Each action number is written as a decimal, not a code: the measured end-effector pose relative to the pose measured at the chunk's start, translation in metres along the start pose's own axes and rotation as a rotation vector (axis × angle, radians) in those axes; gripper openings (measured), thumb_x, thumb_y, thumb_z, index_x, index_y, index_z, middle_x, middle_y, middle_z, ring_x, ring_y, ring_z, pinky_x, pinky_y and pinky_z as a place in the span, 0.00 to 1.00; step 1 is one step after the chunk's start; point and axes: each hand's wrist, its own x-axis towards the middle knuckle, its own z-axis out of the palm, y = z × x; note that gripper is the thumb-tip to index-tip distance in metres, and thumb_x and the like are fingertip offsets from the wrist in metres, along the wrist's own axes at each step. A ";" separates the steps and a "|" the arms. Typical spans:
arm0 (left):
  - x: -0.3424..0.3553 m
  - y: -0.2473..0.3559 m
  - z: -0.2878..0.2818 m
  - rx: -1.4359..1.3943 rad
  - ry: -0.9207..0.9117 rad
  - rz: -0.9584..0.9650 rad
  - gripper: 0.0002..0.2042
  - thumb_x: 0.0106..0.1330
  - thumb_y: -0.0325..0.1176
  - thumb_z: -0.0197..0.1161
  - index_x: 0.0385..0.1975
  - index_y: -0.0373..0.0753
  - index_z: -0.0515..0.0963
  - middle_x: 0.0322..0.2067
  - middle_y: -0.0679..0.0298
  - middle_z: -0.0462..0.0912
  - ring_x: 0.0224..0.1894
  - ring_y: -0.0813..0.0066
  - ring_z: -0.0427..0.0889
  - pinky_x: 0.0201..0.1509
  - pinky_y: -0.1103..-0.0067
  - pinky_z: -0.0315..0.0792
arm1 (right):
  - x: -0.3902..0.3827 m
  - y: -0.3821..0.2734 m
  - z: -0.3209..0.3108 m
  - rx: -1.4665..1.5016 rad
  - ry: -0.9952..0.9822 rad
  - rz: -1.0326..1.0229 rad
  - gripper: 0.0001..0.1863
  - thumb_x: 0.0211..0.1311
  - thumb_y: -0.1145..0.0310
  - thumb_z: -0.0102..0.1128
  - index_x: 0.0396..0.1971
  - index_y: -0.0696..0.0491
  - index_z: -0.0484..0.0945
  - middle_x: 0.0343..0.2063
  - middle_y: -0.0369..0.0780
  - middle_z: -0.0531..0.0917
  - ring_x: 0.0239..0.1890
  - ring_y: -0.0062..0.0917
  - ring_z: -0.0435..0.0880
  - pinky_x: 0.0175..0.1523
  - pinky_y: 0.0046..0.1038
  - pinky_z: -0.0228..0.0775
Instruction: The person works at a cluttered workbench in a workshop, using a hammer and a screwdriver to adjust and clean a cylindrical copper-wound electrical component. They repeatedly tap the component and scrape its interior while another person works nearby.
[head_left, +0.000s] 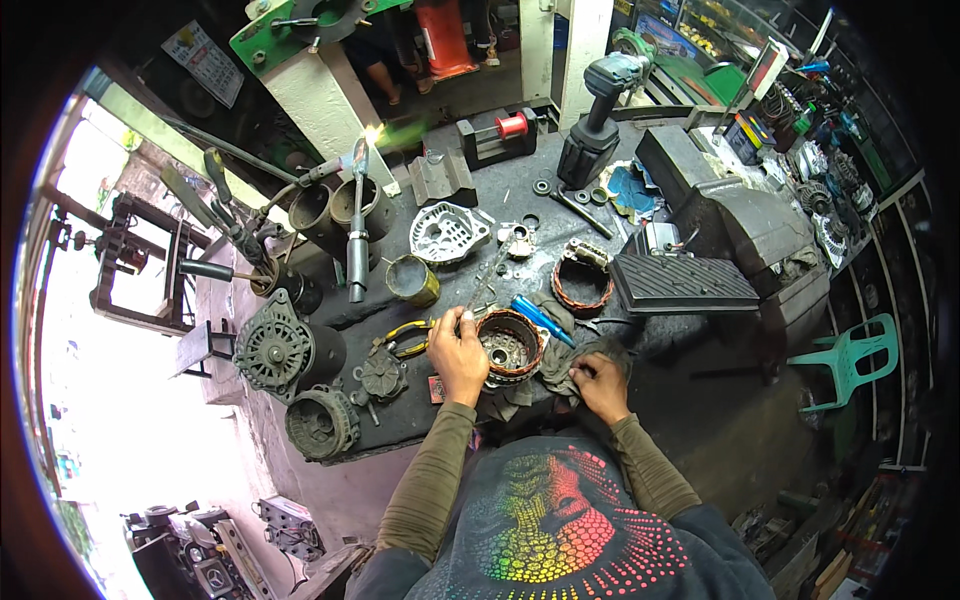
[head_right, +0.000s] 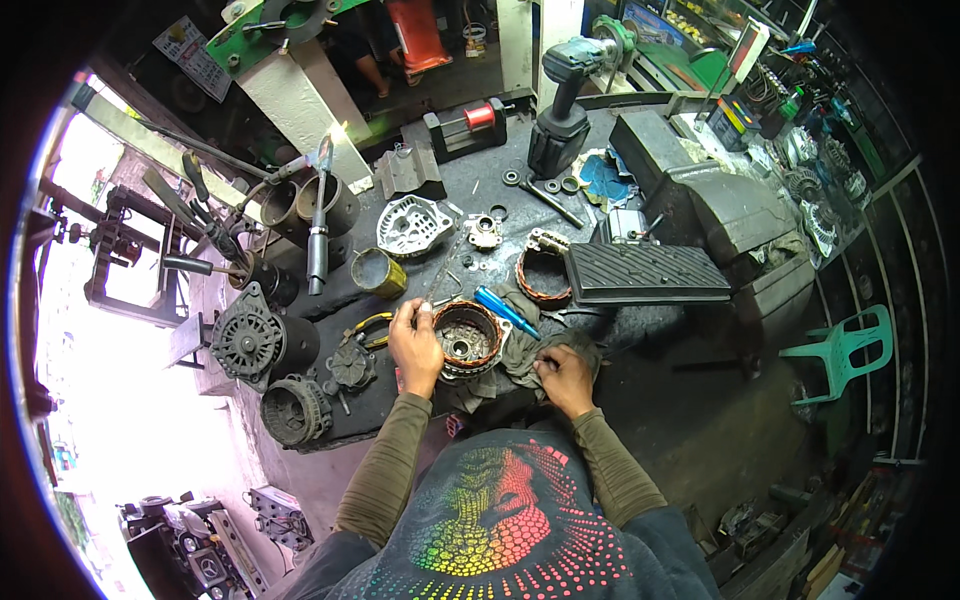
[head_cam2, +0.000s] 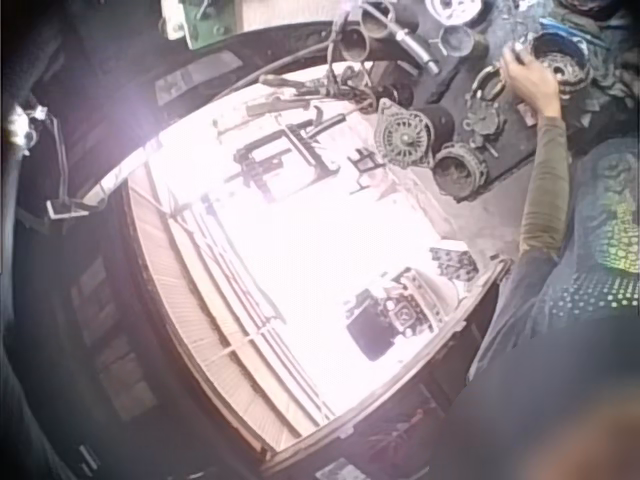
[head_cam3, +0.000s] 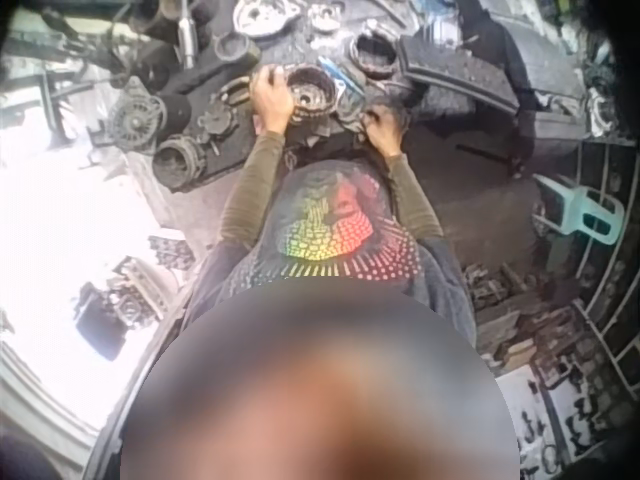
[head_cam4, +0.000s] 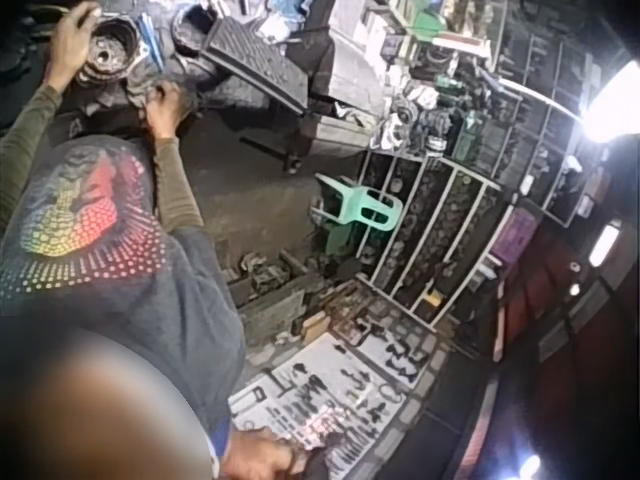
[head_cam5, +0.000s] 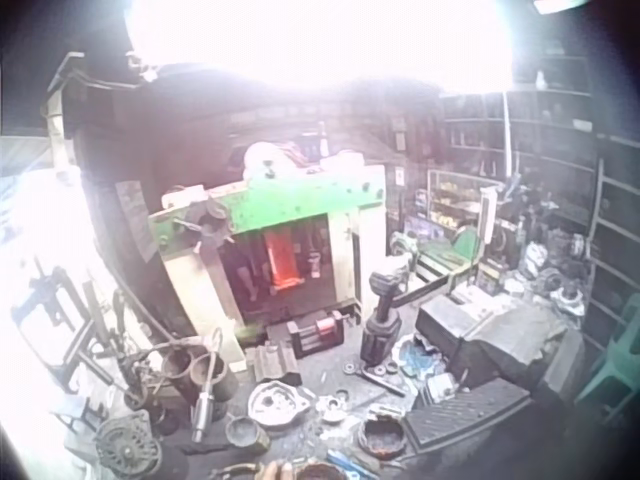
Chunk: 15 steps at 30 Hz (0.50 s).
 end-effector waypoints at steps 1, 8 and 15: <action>0.001 0.000 0.001 -0.009 -0.008 -0.009 0.09 0.74 0.32 0.62 0.43 0.32 0.83 0.40 0.51 0.85 0.46 0.45 0.81 0.53 0.58 0.72 | 0.000 0.000 0.000 -0.004 -0.003 0.013 0.08 0.60 0.68 0.71 0.36 0.55 0.87 0.27 0.40 0.81 0.29 0.30 0.81 0.38 0.33 0.71; 0.007 0.005 0.009 0.001 0.000 0.008 0.09 0.73 0.32 0.63 0.42 0.33 0.83 0.41 0.50 0.86 0.46 0.45 0.81 0.53 0.57 0.72 | 0.011 -0.027 -0.012 0.029 -0.135 0.204 0.10 0.62 0.67 0.70 0.37 0.58 0.86 0.27 0.41 0.82 0.30 0.32 0.81 0.38 0.33 0.72; 0.008 0.012 0.016 0.064 0.035 0.077 0.09 0.73 0.33 0.62 0.43 0.33 0.83 0.41 0.50 0.85 0.47 0.45 0.81 0.55 0.57 0.71 | 0.081 -0.100 0.000 -0.165 0.115 -0.577 0.18 0.60 0.63 0.74 0.45 0.58 0.83 0.41 0.45 0.82 0.39 0.43 0.85 0.45 0.40 0.79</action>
